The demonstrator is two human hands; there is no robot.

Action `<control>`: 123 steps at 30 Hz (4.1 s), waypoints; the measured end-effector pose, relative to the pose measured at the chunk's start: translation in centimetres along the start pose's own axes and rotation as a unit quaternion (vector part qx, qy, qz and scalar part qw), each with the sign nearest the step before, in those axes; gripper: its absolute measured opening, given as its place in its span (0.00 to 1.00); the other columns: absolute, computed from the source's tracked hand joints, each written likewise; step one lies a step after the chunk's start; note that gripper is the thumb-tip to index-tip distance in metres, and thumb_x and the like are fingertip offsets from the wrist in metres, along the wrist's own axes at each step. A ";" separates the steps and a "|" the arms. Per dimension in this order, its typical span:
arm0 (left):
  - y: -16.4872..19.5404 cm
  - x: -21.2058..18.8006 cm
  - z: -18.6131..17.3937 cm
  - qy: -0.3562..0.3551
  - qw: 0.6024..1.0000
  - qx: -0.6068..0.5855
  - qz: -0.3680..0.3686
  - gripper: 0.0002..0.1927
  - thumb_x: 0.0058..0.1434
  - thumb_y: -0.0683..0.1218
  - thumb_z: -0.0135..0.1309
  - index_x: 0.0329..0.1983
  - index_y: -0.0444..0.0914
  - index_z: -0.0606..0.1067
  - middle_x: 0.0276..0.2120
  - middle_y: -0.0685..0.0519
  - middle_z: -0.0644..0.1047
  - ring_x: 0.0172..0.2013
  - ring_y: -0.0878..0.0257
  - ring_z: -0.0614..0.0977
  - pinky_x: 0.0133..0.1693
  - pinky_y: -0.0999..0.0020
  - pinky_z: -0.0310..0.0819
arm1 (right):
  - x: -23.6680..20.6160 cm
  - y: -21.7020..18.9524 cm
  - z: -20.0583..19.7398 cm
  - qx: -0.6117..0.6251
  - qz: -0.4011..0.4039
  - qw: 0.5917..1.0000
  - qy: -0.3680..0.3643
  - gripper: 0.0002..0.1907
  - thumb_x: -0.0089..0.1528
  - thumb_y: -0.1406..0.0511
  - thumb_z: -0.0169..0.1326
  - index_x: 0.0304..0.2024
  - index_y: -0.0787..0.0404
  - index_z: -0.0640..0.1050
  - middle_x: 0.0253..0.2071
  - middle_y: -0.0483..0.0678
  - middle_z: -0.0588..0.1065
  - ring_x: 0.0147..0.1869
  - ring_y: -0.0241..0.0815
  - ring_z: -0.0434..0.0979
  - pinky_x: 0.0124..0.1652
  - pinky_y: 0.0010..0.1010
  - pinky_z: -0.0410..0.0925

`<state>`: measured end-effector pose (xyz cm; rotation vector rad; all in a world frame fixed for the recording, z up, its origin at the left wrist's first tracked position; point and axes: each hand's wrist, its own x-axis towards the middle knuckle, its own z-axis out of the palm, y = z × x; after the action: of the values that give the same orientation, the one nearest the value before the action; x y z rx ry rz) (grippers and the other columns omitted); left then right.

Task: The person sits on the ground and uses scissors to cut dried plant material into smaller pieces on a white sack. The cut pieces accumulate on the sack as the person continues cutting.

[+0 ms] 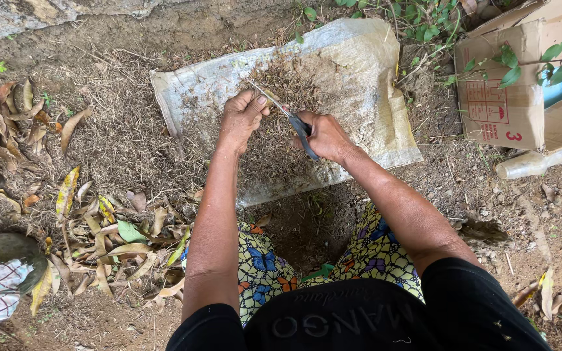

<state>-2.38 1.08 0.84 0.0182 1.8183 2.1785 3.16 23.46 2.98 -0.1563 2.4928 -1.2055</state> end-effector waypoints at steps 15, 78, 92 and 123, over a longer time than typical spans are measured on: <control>-0.2 0.2 0.3 -0.014 0.997 0.061 -0.041 0.06 0.69 0.47 0.56 0.40 0.41 0.80 0.24 0.60 0.77 0.20 0.76 0.66 0.21 0.80 0.59 | -0.3 0.6 0.4 -0.020 0.016 1.000 0.005 0.32 0.57 0.49 0.68 0.58 0.56 0.77 0.34 0.49 0.78 0.43 0.43 0.83 0.51 0.36 0.76; -1.1 0.3 0.3 0.008 0.985 0.173 -0.008 0.06 0.67 0.44 0.56 0.40 0.40 0.82 0.27 0.56 0.81 0.19 0.73 0.68 0.20 0.77 0.61 | -1.0 -0.5 -1.5 -0.116 0.029 0.989 -0.081 0.46 0.53 0.42 0.67 0.63 0.56 0.63 0.40 0.53 0.78 0.46 0.50 0.79 0.50 0.48 0.70; -1.1 0.7 0.2 -0.023 0.994 0.105 -0.033 0.06 0.67 0.45 0.57 0.39 0.39 0.81 0.26 0.56 0.81 0.21 0.74 0.71 0.22 0.78 0.66 | -0.6 -0.4 -0.4 -0.071 0.075 0.993 -0.050 0.35 0.57 0.51 0.69 0.60 0.56 0.71 0.35 0.51 0.78 0.41 0.42 0.79 0.47 0.42 0.74; -0.1 -0.3 0.7 -0.105 0.989 0.028 -0.097 0.10 0.72 0.48 0.47 0.49 0.42 0.77 0.27 0.60 0.72 0.20 0.74 0.62 0.18 0.80 0.55 | 1.8 6.5 0.4 0.058 -0.026 0.997 -0.049 0.46 0.53 0.47 0.69 0.67 0.58 0.69 0.53 0.54 0.77 0.57 0.49 0.78 0.60 0.46 0.68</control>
<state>-1.89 1.69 0.96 0.0776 1.6873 1.9159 2.06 26.82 -2.80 -0.2439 2.3424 -1.3258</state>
